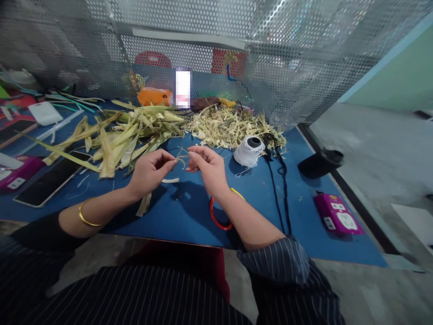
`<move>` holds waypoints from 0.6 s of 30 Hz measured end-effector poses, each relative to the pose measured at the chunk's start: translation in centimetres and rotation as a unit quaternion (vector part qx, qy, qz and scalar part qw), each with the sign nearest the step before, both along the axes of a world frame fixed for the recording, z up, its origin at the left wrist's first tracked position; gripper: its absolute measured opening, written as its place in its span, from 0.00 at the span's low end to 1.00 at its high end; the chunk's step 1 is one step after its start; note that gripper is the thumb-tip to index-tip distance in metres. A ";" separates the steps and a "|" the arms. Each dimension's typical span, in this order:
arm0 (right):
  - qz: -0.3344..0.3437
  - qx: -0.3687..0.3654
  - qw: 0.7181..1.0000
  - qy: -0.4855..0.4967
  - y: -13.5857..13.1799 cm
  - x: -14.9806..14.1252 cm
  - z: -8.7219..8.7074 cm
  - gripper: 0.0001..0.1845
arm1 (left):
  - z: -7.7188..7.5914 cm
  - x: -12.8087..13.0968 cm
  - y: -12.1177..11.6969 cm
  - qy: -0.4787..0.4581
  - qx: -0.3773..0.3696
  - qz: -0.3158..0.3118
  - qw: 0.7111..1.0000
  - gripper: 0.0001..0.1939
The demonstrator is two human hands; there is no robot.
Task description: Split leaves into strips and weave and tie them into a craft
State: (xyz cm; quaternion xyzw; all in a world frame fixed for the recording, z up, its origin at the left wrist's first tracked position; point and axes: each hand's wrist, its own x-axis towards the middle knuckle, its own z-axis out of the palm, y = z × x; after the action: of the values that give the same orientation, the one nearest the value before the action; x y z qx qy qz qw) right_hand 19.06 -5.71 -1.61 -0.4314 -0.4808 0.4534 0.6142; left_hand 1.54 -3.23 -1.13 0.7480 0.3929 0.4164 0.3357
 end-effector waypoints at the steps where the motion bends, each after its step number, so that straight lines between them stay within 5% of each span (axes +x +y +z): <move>1: 0.002 0.000 1.000 -0.014 0.0 0.0 0.1 0.10 | -0.1 -0.1 0.0 0.012 0.010 0.001 1.000 0.08; 7: -0.016 0.007 0.998 -0.066 -0.1 -0.1 0.2 0.08 | -0.2 -0.2 0.0 0.057 0.005 -0.012 0.998 0.08; 10: -0.026 0.022 0.998 -0.060 -0.1 -0.1 -0.1 0.07 | -0.1 -0.1 0.3 -0.014 -0.124 -0.033 0.992 0.10; 14: -0.033 0.027 0.997 -0.059 -0.2 -0.3 -0.6 0.07 | -0.3 0.3 0.5 -0.181 -0.352 -0.059 0.917 0.12; 18: -0.024 0.026 0.998 -0.050 -0.4 -0.7 -0.7 0.07 | -0.3 0.6 0.6 -0.285 -0.422 -0.065 0.858 0.11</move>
State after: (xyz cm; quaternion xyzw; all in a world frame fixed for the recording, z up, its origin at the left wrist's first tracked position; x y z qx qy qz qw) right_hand 18.38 -6.11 -2.31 -0.4489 -0.5122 0.4035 0.6110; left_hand 2.13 -2.62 -1.48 0.4070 0.3685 0.3832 0.7428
